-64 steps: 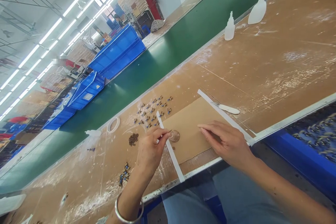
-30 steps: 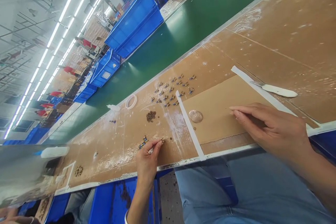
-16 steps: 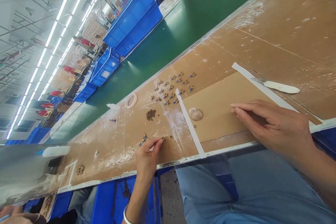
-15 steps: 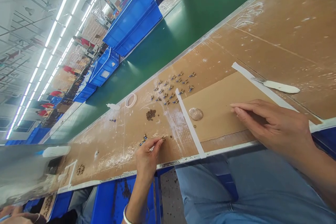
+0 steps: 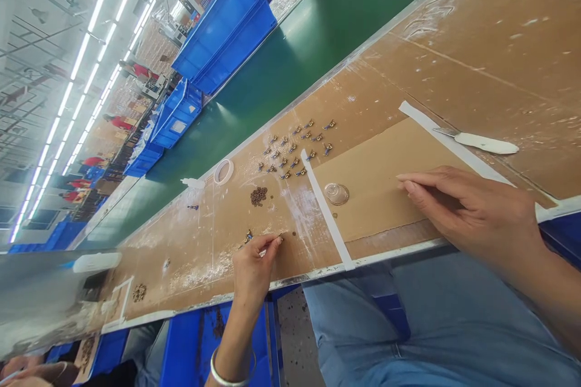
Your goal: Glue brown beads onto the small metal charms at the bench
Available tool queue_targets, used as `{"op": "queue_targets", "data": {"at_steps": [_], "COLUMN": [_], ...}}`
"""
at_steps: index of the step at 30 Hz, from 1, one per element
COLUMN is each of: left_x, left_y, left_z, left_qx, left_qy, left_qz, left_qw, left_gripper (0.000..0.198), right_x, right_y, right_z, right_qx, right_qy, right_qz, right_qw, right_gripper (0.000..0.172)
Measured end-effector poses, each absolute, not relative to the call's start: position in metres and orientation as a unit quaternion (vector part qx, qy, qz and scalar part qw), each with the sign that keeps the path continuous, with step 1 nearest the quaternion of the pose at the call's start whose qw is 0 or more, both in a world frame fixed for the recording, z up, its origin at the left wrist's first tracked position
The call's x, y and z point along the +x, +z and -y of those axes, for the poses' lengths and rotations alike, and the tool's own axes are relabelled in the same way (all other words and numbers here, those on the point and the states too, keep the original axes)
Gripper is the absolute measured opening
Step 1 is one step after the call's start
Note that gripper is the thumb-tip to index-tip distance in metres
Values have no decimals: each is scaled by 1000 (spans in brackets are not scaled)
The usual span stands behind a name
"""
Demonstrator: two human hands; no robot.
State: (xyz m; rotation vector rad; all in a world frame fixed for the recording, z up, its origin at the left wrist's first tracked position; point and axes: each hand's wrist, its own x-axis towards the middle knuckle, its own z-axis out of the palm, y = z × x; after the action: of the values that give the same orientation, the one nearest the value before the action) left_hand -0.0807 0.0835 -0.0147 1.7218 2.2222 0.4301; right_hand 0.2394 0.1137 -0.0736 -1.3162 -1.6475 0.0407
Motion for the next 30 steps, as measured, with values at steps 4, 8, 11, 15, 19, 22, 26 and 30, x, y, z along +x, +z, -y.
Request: {"op": "queue_targets", "data": {"at_steps": [4, 8, 11, 15, 19, 22, 26, 30], "left_x": [-76, -70, -67, -65, -62, -58, -58, -63], "left_y": [-13, -15, -17, -20, -22, -26, -31, -30], "left_z": [-84, -82, -79, -77, -78, -77, -73, -73], "left_qx": [613, 628, 635, 627, 637, 665, 690, 663], "left_qy": [109, 104, 113, 126, 98, 64, 63, 115], "left_qz": [-774, -768, -763, -768, -764, -740, -711, -739], "left_qw": [117, 76, 46, 35, -8, -85, -121, -42], "left_gripper": [23, 23, 23, 24, 21, 22, 24, 22], "right_x": [240, 240, 240, 238, 238, 239, 240, 240], "right_y": [-73, -72, -72, -72, -70, -70, -72, -71], "right_z": [-115, -115, -115, -113, -111, -111, -112, -112], "right_qx": [-536, -543, -543, -553, -559, -552, -556, -556], "right_qy": [6, 14, 22, 47, 69, 61, 69, 84], "right_qz": [683, 685, 683, 672, 667, 670, 663, 657], "right_qw": [496, 486, 489, 491, 487, 493, 497, 501], "right_gripper": [10, 10, 10, 12, 13, 12, 13, 14]}}
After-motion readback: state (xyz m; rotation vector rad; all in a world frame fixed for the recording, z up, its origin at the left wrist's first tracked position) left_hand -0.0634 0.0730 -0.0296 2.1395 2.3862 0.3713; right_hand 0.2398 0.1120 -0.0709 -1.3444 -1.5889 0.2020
